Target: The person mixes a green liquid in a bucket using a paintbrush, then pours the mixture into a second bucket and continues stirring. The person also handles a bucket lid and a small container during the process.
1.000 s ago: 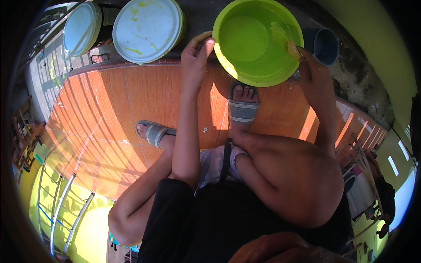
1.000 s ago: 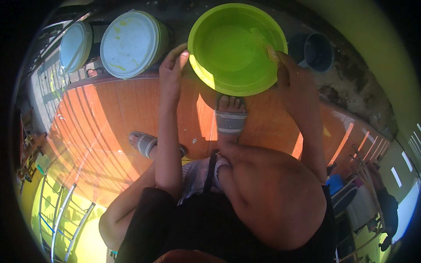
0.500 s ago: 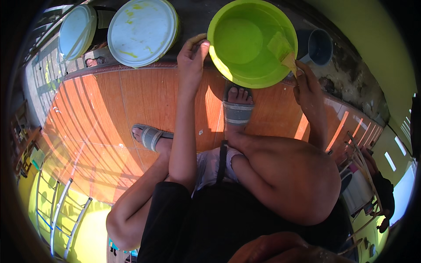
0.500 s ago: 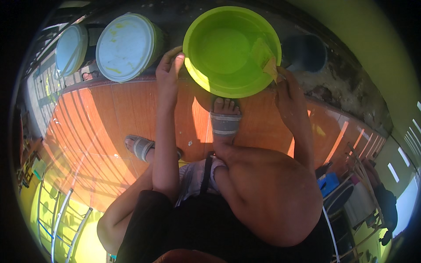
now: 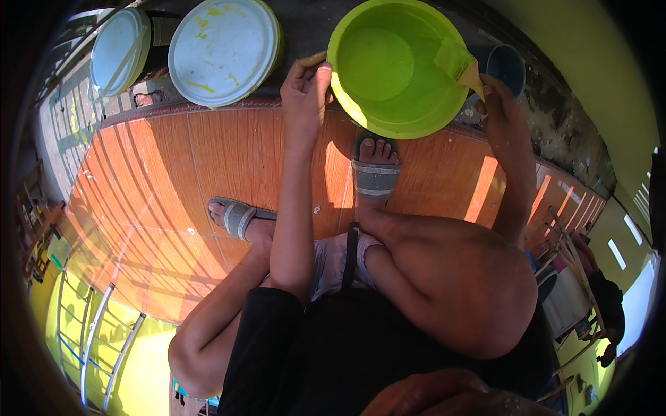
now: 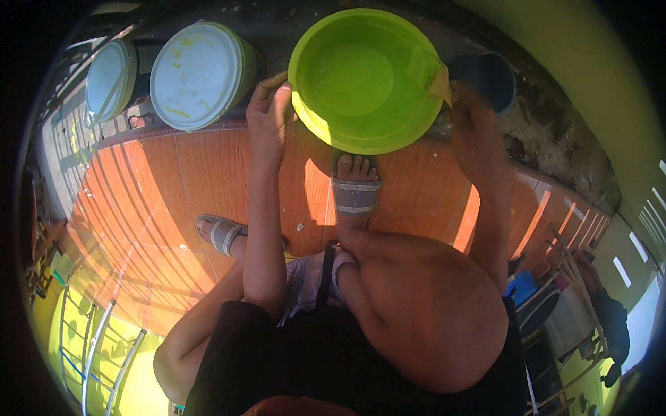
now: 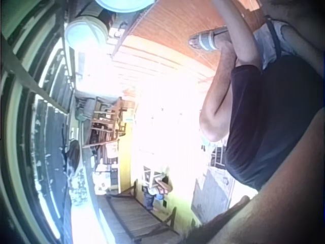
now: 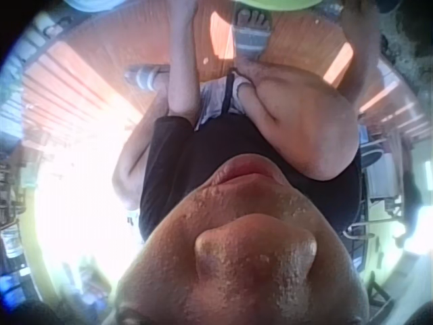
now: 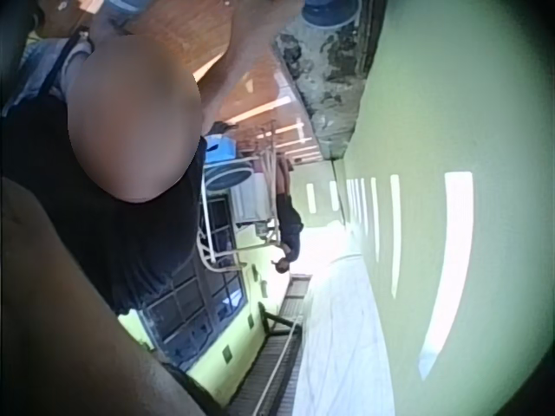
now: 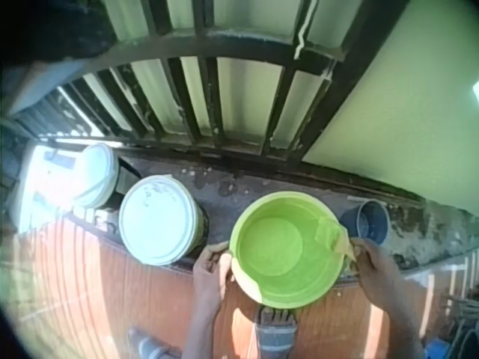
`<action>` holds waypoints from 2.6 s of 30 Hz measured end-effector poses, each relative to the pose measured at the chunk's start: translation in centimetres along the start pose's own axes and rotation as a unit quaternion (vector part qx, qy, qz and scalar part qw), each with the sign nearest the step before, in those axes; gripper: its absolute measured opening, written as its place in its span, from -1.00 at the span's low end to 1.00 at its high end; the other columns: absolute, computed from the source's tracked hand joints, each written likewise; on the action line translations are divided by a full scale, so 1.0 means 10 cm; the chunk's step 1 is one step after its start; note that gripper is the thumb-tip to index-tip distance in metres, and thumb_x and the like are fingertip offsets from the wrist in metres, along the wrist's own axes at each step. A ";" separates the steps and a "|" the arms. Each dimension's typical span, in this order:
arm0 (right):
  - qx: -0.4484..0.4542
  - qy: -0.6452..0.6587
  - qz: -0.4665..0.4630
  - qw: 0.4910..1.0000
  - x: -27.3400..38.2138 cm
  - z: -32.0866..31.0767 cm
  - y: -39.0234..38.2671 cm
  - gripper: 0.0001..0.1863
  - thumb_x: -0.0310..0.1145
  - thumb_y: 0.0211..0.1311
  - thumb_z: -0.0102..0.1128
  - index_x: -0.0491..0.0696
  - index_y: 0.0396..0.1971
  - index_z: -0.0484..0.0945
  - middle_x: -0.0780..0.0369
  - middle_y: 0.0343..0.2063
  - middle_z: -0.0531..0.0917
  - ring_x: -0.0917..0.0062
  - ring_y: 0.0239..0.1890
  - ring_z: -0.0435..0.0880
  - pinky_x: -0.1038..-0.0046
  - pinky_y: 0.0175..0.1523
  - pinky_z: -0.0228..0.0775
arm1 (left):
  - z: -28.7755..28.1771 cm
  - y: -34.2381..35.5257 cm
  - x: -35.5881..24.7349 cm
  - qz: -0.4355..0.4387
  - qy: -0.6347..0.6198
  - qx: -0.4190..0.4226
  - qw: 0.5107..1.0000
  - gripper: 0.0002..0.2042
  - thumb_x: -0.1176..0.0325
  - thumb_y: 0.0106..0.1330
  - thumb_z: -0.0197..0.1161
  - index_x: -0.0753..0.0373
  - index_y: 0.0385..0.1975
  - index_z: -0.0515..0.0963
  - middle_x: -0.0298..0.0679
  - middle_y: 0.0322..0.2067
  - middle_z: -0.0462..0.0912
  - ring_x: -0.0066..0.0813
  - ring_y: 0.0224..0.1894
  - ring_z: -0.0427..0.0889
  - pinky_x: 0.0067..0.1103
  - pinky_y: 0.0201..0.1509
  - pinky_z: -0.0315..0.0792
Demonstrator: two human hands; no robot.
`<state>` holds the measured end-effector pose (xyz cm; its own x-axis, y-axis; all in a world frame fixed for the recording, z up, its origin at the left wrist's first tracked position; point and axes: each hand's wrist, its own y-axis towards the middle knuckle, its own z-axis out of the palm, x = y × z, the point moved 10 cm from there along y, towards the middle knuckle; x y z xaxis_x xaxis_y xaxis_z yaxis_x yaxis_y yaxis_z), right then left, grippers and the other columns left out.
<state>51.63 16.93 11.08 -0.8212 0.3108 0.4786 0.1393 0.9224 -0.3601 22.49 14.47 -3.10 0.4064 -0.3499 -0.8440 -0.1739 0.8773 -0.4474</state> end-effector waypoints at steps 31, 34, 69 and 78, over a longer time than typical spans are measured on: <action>-0.033 -0.197 -0.244 0.949 0.99 0.00 0.45 -0.72 -0.36 0.39 -0.03 -0.17 -0.09 0.60 -0.09 -0.39 0.64 0.08 -0.34 0.64 0.19 -0.23 0.45 | 0.02 0.01 -0.07 0.034 -0.006 0.015 0.999 -0.76 0.50 0.40 0.21 0.44 0.00 0.53 -0.22 -0.15 0.66 -0.60 -0.10 0.62 -0.66 0.04 0.46; -0.029 -0.205 -0.256 0.944 1.07 0.04 0.47 -0.71 -0.35 0.41 -0.04 -0.17 -0.07 0.60 -0.07 -0.40 0.64 0.12 -0.38 0.64 0.22 -0.25 0.44 | 0.02 0.01 -0.08 0.036 -0.008 0.019 0.999 -0.76 0.49 0.40 0.21 0.44 0.00 0.53 -0.21 -0.15 0.67 -0.60 -0.10 0.62 -0.66 0.03 0.46; 0.007 -0.252 -0.148 0.956 0.35 0.34 0.43 -0.72 -0.32 0.34 0.06 -0.13 -0.11 0.65 -0.15 -0.43 0.64 -0.07 -0.32 0.64 0.03 -0.14 0.48 | 0.03 0.02 -0.01 0.044 -0.040 0.014 0.998 -0.76 0.52 0.39 0.20 0.44 0.00 0.49 -0.16 -0.12 0.64 -0.59 -0.10 0.63 -0.66 0.00 0.49; 0.057 -0.276 -0.125 0.951 0.53 0.40 0.62 -0.70 -0.31 0.43 -0.03 -0.20 -0.16 0.61 -0.12 -0.33 0.62 -0.01 -0.21 0.62 0.09 -0.10 0.43 | 0.02 0.01 -0.04 0.040 -0.027 0.011 0.999 -0.77 0.54 0.38 0.20 0.45 -0.01 0.52 -0.17 -0.14 0.67 -0.58 -0.10 0.65 -0.65 0.01 0.50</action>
<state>45.90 23.35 8.20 -0.9906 -0.1122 0.0787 -0.1341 0.9112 -0.3896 22.52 14.82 -2.76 0.4392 -0.2615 -0.8595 -0.1876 0.9089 -0.3724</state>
